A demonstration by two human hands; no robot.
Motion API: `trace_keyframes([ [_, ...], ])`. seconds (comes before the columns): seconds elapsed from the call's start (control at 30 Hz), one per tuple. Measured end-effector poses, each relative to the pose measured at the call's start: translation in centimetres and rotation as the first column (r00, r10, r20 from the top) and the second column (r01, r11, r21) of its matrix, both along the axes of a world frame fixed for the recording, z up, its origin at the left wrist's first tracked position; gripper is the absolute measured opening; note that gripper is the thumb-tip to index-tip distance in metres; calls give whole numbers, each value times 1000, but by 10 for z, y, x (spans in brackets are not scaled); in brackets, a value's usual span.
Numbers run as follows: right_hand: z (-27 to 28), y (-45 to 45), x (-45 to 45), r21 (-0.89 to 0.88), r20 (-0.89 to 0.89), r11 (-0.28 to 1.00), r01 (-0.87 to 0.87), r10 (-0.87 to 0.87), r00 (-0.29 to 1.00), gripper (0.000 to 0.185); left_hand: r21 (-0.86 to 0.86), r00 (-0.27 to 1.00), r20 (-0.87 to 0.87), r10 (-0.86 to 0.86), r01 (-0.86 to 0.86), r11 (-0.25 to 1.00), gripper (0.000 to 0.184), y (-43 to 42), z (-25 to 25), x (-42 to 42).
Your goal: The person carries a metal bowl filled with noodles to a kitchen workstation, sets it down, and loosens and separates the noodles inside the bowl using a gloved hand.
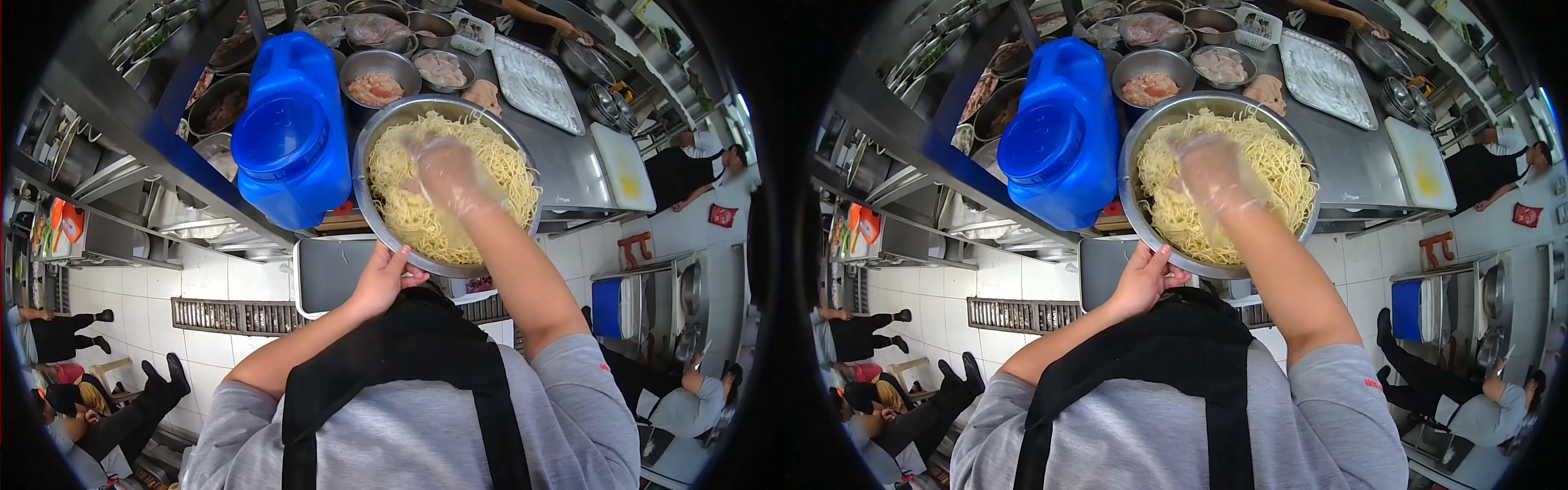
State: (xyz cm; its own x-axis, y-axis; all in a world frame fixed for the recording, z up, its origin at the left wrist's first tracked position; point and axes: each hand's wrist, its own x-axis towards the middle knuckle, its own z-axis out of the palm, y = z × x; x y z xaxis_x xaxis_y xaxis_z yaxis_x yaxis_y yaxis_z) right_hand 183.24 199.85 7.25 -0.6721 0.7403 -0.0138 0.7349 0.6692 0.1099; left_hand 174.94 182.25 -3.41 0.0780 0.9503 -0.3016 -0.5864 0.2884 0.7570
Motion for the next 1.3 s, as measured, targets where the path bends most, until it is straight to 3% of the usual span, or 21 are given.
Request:
trace_keyframes([
  [0.13,-22,-10,16,-59,44,989,-139,141,989,54,9,998,59,-35,34,999,21,-2,-6,-1],
  [0.2,-18,-13,36,-89,34,978,-191,194,980,39,-7,998,44,-49,50,999,22,-2,-10,-2],
  [0.27,26,-25,45,-112,7,988,-107,108,994,31,-22,998,29,-50,51,998,23,-1,-7,-5],
  [0.3,39,-28,65,117,-26,945,-305,310,950,33,-25,997,5,-74,74,997,23,-1,-2,-7],
  [0.33,47,-26,83,341,-19,818,-463,498,867,36,-30,995,-19,-103,102,994,23,-1,0,-9],
  [0.37,51,-18,85,338,-18,813,-475,510,860,36,-31,996,-16,-90,89,996,23,-1,0,-10],
  [0.4,55,-9,85,138,-222,951,-275,301,927,42,-16,996,-12,-87,87,996,23,-1,-1,-9],
  [0.43,59,-4,86,-107,-365,991,-75,31,931,49,0,996,-7,-91,91,996,23,1,-1,-8],
  [0.5,67,-6,83,-356,-547,933,-55,-160,822,60,1,994,-17,-103,103,995,23,1,-1,-8],
  [0.53,75,-10,61,-314,-244,947,69,-150,958,62,-1,993,-32,-113,113,994,23,1,-1,-9],
  [0.6,44,1,41,-409,-326,910,61,-209,922,64,-17,994,-22,-110,110,994,23,1,-3,-8],
  [0.67,4,19,31,-506,-666,857,-99,-316,675,65,-31,993,-16,-119,119,992,24,0,-5,-5],
  [0.8,-1,38,-13,-320,-357,915,245,-356,864,70,-4,995,72,-68,69,998,24,0,-9,0],
  [0.93,1,49,3,-278,-321,950,143,-232,918,55,-5,995,75,-69,70,998,27,-2,-8,5],
  [1.0,24,29,8,-311,-126,937,160,-207,970,48,-19,992,84,-93,95,995,27,0,-10,4],
  [1.03,1,35,24,-308,-117,940,149,-192,974,48,-38,990,90,-111,115,993,28,0,-11,2],
  [1.07,-40,49,49,-432,-617,882,-188,-137,775,43,-39,991,99,-92,96,995,28,1,-12,2],
  [1.13,-44,38,57,-358,-921,765,-535,-193,340,39,-14,991,36,-131,132,991,28,1,-12,1],
  [1.17,-2,15,50,-341,-700,879,-334,0,714,40,-14,992,36,-122,123,992,28,0,-10,0],
  [1.2,21,3,43,-205,-301,966,-159,92,949,49,-13,992,45,-114,115,993,28,0,-7,0],
  [1.3,-7,0,29,-137,-247,955,-262,223,943,48,-25,991,51,-121,122,992,28,1,-4,1],
])
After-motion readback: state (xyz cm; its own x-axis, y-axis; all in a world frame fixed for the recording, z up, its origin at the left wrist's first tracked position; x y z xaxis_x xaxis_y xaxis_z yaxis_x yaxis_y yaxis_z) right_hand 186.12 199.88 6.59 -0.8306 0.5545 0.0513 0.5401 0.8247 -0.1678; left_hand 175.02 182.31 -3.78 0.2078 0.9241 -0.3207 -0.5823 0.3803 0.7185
